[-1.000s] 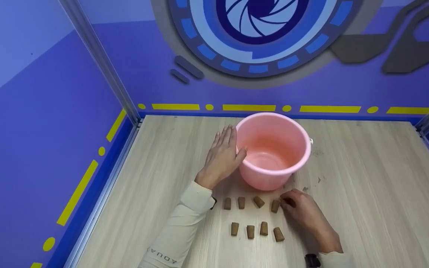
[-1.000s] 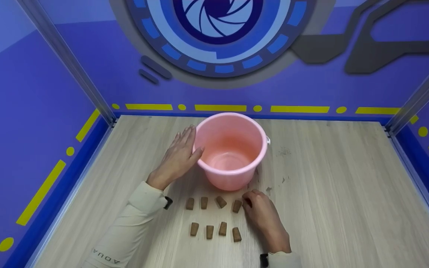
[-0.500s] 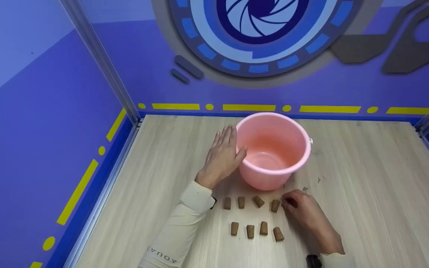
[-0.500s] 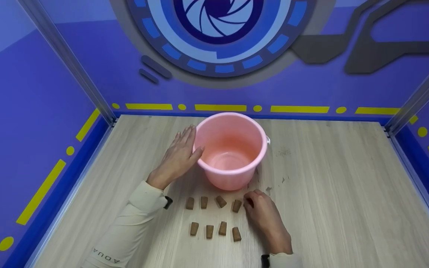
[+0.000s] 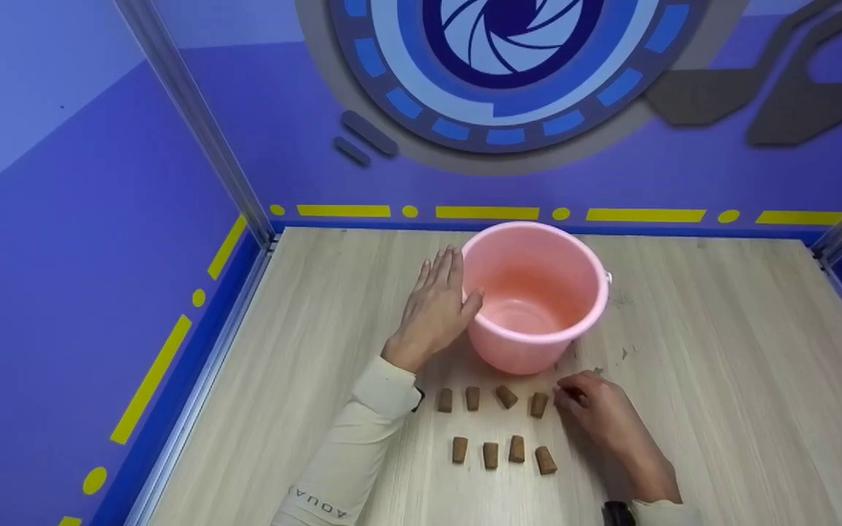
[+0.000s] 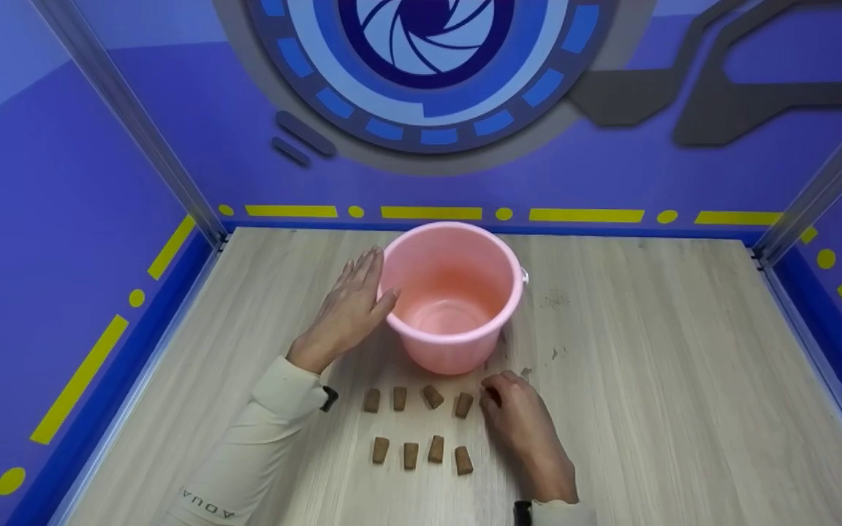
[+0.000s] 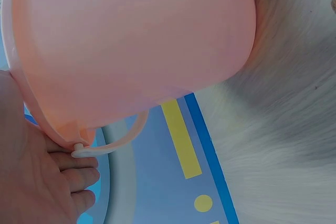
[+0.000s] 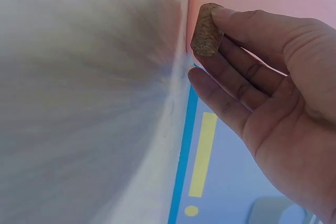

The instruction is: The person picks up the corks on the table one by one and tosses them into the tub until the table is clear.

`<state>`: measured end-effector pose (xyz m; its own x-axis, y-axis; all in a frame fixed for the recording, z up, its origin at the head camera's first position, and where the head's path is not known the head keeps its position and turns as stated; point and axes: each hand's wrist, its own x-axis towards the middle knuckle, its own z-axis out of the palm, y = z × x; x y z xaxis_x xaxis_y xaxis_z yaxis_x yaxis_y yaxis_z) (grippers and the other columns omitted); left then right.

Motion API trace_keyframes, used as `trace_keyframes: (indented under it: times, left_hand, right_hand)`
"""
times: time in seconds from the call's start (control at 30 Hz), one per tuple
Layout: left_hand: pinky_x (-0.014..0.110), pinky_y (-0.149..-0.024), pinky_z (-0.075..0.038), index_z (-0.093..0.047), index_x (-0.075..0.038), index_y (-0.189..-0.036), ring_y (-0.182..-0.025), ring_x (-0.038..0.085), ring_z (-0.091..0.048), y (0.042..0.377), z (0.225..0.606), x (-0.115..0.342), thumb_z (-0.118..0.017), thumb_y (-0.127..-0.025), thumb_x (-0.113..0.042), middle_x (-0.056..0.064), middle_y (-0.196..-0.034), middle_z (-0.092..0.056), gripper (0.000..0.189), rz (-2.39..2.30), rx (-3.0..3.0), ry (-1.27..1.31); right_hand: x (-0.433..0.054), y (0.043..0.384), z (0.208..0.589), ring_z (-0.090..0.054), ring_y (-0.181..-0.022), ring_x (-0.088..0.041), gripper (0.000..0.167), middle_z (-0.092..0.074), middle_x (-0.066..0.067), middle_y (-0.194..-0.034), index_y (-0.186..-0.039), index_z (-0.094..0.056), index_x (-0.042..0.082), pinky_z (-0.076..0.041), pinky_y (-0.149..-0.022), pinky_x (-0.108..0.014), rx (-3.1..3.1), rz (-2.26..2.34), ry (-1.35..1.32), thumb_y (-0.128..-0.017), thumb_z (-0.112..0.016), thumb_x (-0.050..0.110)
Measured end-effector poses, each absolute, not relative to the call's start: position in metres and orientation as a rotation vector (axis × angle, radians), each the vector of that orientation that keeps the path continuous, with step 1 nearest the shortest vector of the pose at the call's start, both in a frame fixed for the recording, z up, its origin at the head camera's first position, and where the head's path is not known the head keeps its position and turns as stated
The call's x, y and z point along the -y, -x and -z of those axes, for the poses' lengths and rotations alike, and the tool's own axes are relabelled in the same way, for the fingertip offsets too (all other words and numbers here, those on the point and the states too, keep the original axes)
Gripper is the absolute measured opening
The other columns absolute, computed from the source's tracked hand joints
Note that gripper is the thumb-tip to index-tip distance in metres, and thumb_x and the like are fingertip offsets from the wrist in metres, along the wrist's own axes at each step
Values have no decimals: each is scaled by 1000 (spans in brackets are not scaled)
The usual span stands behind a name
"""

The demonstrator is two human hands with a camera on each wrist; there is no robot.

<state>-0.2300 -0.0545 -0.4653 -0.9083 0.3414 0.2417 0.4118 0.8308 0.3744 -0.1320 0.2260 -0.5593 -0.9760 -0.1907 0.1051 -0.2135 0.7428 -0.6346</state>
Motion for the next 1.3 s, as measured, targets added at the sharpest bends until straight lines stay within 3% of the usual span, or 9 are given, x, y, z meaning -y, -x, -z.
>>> trace_keyframes:
  times: [0.4,0.7,1.3]
  left_hand:
    - [49,-130,-12,-26,11,-162,-159,37,-22,230,465,55,-50,-110,-36,27,-169,-27,74,645,2847,593]
    - [49,-130,-11,-27,11,-162,-158,38,-23,230,466,55,-50,-110,-36,28,-168,-29,74,648,2837,601]
    - [49,-130,-12,-27,11,-162,-158,38,-24,230,465,54,-48,-111,-38,27,-169,-28,74,634,2851,591]
  right_hand:
    - [-228,128,549,-71,-93,-26,20,-73,-9,-99,-106,-78,-1,-61,-82,-48,2848,-1039,-369,-88,-80,-9]
    - [-229,126,539,-69,-91,-22,22,-71,-3,-97,-106,-78,1,-60,-83,-49,2802,-1044,-379,-87,-82,-8]
    - [-230,122,522,-71,-87,-15,35,-70,4,-93,-99,-77,8,-61,-74,-37,2506,-905,-597,-76,-88,-15]
